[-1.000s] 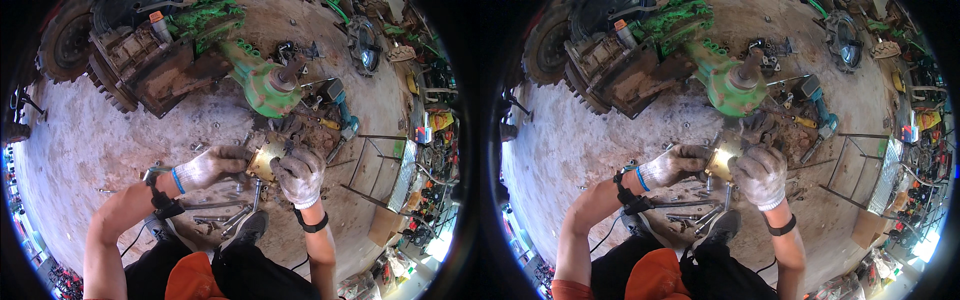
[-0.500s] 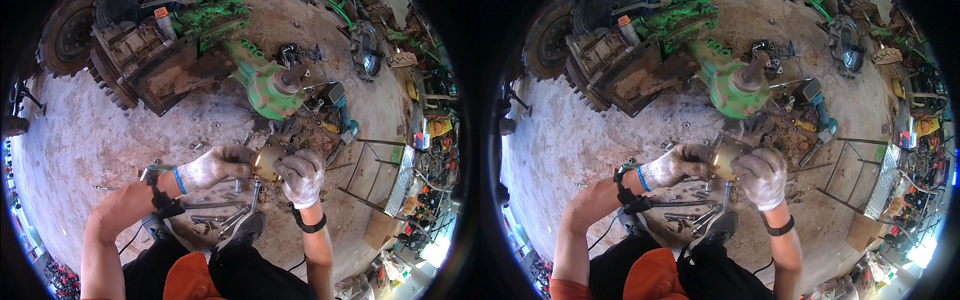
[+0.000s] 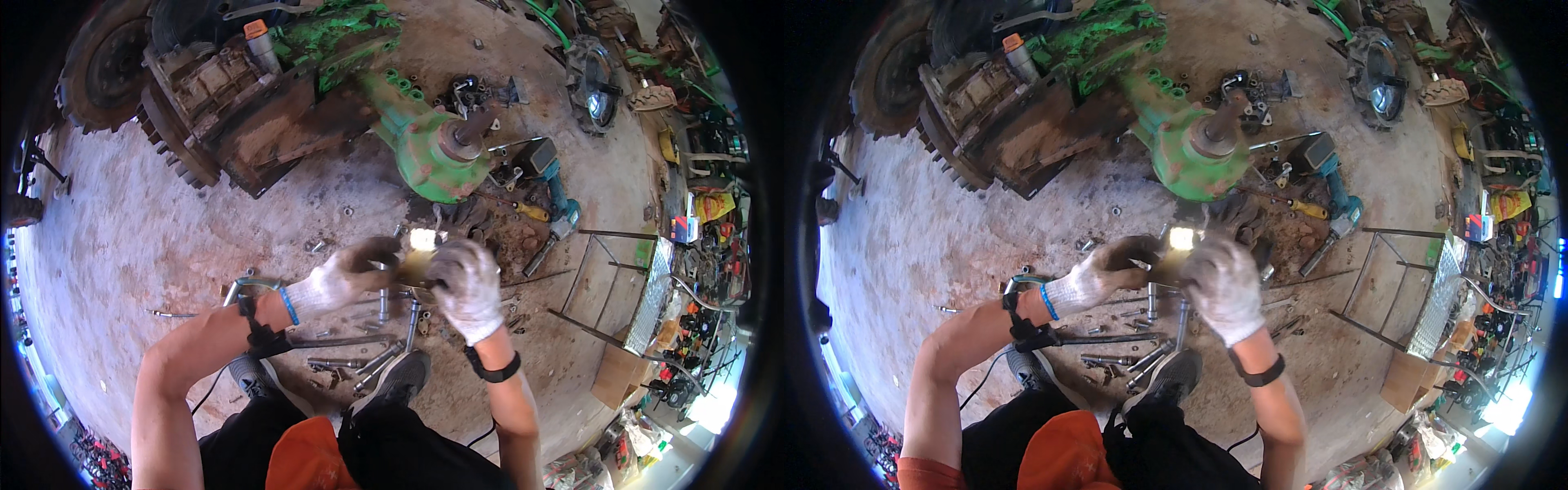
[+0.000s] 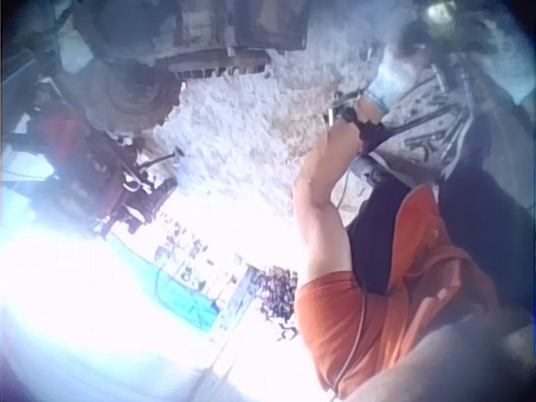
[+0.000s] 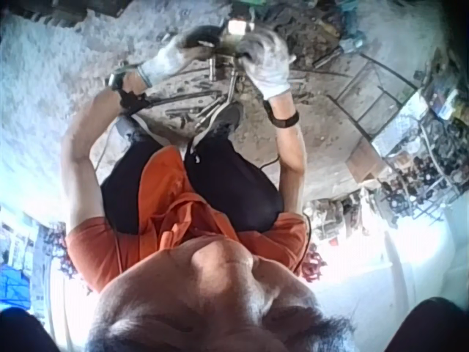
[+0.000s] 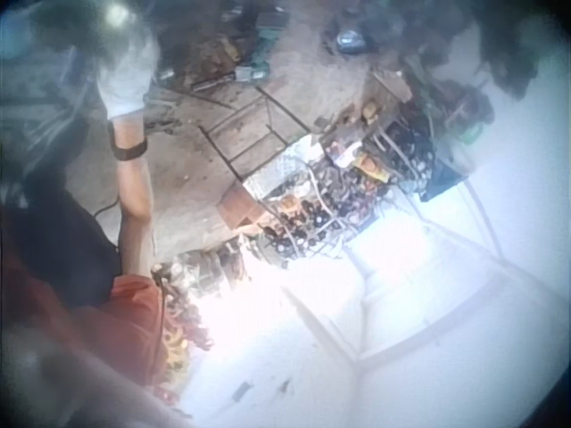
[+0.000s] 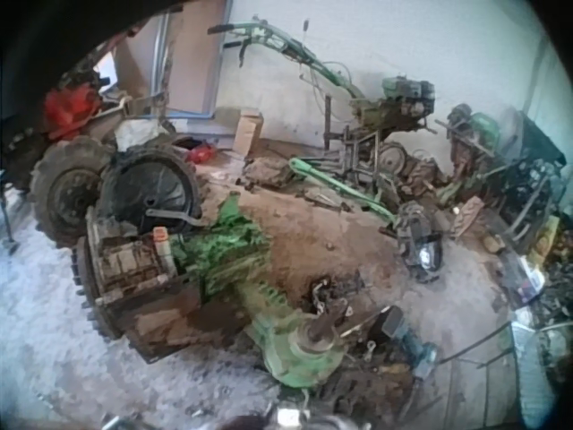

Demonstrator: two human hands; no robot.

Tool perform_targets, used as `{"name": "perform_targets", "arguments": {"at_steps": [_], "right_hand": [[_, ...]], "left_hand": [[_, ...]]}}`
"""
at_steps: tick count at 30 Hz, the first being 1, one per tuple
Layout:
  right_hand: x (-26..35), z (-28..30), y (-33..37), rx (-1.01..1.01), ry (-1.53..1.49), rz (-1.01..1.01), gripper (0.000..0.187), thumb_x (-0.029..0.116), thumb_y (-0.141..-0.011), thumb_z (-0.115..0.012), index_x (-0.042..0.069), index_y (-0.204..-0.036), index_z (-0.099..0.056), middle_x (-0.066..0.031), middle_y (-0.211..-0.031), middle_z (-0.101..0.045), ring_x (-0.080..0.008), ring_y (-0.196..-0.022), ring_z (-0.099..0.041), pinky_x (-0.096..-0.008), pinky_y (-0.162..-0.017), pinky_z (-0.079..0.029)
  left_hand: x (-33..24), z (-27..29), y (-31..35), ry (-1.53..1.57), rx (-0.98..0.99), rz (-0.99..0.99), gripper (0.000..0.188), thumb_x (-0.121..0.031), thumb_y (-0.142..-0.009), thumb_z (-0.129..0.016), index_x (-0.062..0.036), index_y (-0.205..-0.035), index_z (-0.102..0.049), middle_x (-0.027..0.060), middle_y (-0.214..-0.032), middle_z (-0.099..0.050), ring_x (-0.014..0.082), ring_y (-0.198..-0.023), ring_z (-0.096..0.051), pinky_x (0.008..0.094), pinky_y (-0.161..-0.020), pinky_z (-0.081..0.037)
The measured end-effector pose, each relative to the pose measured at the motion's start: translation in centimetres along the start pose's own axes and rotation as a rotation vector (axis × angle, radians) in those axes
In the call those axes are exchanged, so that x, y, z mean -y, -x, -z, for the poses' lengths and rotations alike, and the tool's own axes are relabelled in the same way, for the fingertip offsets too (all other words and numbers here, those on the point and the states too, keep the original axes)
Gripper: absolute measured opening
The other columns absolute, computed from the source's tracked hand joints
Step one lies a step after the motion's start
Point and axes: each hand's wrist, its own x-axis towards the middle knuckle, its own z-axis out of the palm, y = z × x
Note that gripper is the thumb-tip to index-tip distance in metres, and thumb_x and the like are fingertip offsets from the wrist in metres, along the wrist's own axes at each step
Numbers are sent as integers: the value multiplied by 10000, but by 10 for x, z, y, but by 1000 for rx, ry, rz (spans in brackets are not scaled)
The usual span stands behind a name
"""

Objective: The person assembles a small engine by attaching a green housing to the engine block, then installing a fan cover and a metal plate. They handle several small components and tools on the floor while working.

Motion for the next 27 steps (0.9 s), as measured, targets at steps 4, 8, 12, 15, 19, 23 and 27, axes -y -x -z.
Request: {"name": "perform_targets", "arguments": {"at_steps": [4, 8, 12, 15, 19, 23, 27], "right_hand": [[23, -27, 13, 221, -69, -112, 199, 237, -854, -862, 157, -1026, -801, -59, -1204, -768, -331, -1210, -719, -495, -1029, -607], [28, -34, 5, 659, -306, -513, 411, 286, -901, -848, 74, -1243, -769, -174, -1273, -774, -405, -1217, -734, -519, -1038, -601], [38, -39, -7, 691, -592, -661, 597, 427, -1026, -778, 69, -1493, -679, -256, -1401, -747, -464, -1275, -725, -521, -1125, -562], [47, -40, -8, 776, -620, -695, 738, 471, -1031, -794, 4, -1571, -606, -281, -1430, -744, -469, -1331, -709, -498, -1159, -562], [34, -23, -3, 767, -666, -766, 602, 428, -1060, -778, 78, -1538, -672, -221, -1499, -736, -404, -1330, -740, -464, -1153, -588], [-5, -11, -2, 646, -185, -820, 544, 445, -1058, -768, 169, -1524, -714, -183, -1625, -658, -376, -1491, -638, -474, -1247, -533], [-47, -21, 4, 444, 262, -703, 664, 407, -905, -906, 221, -1517, -727, -153, -1647, -602, -429, -1396, -650, -543, -1203, -529]], "left_hand": [[14, 17, 11, -30, -47, 117, 649, -273, -1133, -747, 11, -1673, -525, 144, -1463, -720, 199, -1281, -682, 373, -1110, -573], [24, 24, 21, -260, -14, 115, 557, -273, -1132, -764, 28, -1572, -607, 123, -1386, -735, 164, -1220, -667, 362, -1086, -570], [21, 28, 17, -292, -49, 178, 461, -228, -1096, -813, 44, -1430, -650, 122, -1268, -752, 136, -1068, -696, 344, -918, -620], [17, 32, 20, -307, -116, 114, 430, -173, -1096, -798, 46, -1429, -636, 108, -1198, -755, 145, -945, -703, 332, -821, -623], [18, 51, 22, -236, -244, 130, 528, -242, -1107, -788, 17, -1531, -607, 81, -1244, -747, 153, -1092, -712, 326, -879, -626], [26, 87, 3, -50, -466, -10, 498, -176, -1128, -736, -32, -1583, -596, 89, -1359, -748, 219, -1184, -738, 402, -997, -645], [31, 114, -20, 68, -557, -42, 559, -134, -1134, -703, -28, -1653, -526, 127, -1460, -712, 268, -1267, -736, 444, -1056, -642]]}}
